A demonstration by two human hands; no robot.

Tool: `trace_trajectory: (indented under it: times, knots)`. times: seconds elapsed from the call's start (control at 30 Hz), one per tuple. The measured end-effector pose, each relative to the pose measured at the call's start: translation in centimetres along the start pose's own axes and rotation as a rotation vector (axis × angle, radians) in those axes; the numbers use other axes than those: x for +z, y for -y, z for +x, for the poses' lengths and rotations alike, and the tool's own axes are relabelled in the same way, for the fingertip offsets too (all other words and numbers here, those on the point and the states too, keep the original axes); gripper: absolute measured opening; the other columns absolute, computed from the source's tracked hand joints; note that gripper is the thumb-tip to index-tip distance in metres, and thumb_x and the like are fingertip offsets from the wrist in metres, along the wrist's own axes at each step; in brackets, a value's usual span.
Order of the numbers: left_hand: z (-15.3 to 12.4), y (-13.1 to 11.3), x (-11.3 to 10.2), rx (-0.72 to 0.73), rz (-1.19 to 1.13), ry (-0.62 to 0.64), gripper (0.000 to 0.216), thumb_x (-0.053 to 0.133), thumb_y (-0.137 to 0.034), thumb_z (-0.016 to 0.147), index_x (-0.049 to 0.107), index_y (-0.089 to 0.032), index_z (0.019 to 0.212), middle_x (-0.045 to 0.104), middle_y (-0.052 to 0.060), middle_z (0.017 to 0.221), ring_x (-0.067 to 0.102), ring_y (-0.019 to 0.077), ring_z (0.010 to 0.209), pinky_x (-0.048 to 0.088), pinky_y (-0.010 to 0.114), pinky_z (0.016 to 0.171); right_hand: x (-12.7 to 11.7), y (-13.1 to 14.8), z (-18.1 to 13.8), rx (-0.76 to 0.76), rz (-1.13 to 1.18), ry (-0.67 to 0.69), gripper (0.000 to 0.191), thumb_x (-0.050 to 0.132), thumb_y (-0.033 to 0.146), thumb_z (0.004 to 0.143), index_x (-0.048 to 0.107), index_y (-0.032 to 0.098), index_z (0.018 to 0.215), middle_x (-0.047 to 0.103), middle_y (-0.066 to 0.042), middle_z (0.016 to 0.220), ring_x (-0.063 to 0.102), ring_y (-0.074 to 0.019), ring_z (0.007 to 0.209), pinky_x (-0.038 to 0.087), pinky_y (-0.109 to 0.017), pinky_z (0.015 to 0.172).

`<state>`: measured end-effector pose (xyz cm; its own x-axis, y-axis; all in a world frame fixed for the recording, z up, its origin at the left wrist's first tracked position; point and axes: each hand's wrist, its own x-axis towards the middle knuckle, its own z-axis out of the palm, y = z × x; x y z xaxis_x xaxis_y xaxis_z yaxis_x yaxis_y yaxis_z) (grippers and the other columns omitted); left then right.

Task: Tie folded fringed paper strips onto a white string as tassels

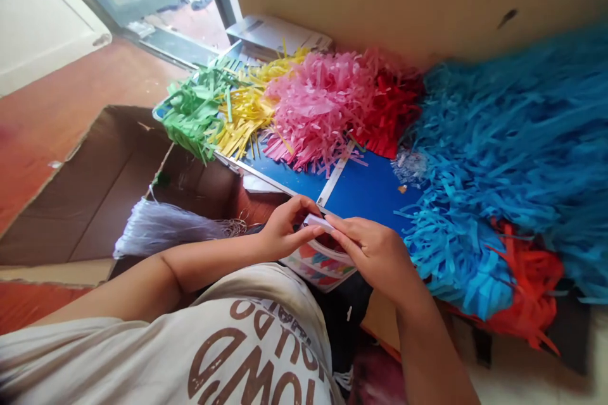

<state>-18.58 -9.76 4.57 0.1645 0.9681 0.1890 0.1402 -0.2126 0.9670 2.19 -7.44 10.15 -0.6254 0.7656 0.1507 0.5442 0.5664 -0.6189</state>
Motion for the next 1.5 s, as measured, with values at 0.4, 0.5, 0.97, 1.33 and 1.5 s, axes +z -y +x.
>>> trace_trajectory:
  times: [0.4, 0.5, 0.97, 1.33, 1.5]
  knots:
    - [0.7, 0.8, -0.2, 0.347, 0.631, 0.139, 0.052, 0.036, -0.061, 0.099, 0.064, -0.018, 0.095, 0.065, 0.006, 0.083, 0.063, 0.0151, 0.072, 0.042, 0.025, 0.06, 0.3, 1.5, -1.2, -0.045, -0.226, -0.081, 0.026, 0.055, 0.027, 0.097, 0.072, 0.026, 0.116, 0.075, -0.002, 0.11, 0.073, -0.0206, 0.097, 0.061, -0.032, 0.084]
    - [1.1, 0.1, -0.7, 0.413, 0.799, 0.084, 0.054, 0.031, -0.057, 0.101, 0.065, -0.018, 0.083, 0.064, 0.004, 0.074, 0.058, 0.0135, 0.065, 0.034, 0.026, 0.057, 0.0, 1.2, -2.6, 0.036, -0.172, -0.105, 0.026, 0.053, 0.028, 0.098, 0.072, 0.026, 0.115, 0.075, -0.003, 0.111, 0.072, -0.0215, 0.1, 0.06, -0.035, 0.087]
    - [4.9, -4.0, -0.1, 0.842, 1.266, 0.443, 0.053, 0.043, -0.06, 0.097, 0.065, -0.016, 0.076, 0.061, 0.004, 0.061, 0.056, 0.0175, 0.058, 0.029, 0.037, 0.07, 9.0, 0.6, -6.5, 0.487, 0.191, -0.825, 0.057, 0.071, 0.055, 0.081, 0.062, 0.017, 0.122, 0.075, -0.013, 0.102, 0.073, -0.0259, 0.087, 0.06, -0.035, 0.072]
    - [6.8, -6.8, 0.4, 0.881, 1.337, 0.855, 0.048, 0.035, -0.045, 0.104, 0.047, -0.017, 0.141, 0.071, 0.006, 0.086, 0.064, 0.0165, 0.067, 0.037, 0.032, 0.068, 11.3, 0.2, -6.3, 0.477, 0.112, -0.887, 0.051, 0.057, 0.061, 0.088, 0.066, 0.018, 0.113, 0.075, -0.008, 0.091, 0.071, -0.0226, 0.08, 0.056, -0.032, 0.07]
    - [7.8, -7.1, 0.2, 0.843, 1.107, 1.069, 0.047, 0.033, -0.038, 0.106, 0.036, -0.019, 0.149, 0.073, 0.007, 0.096, 0.067, 0.017, 0.076, 0.046, 0.031, 0.072, 11.7, 0.6, -6.4, 0.425, 0.085, -0.914, 0.045, 0.054, 0.056, 0.093, 0.065, 0.017, 0.113, 0.075, -0.009, 0.092, 0.072, -0.0221, 0.077, 0.057, -0.032, 0.068]
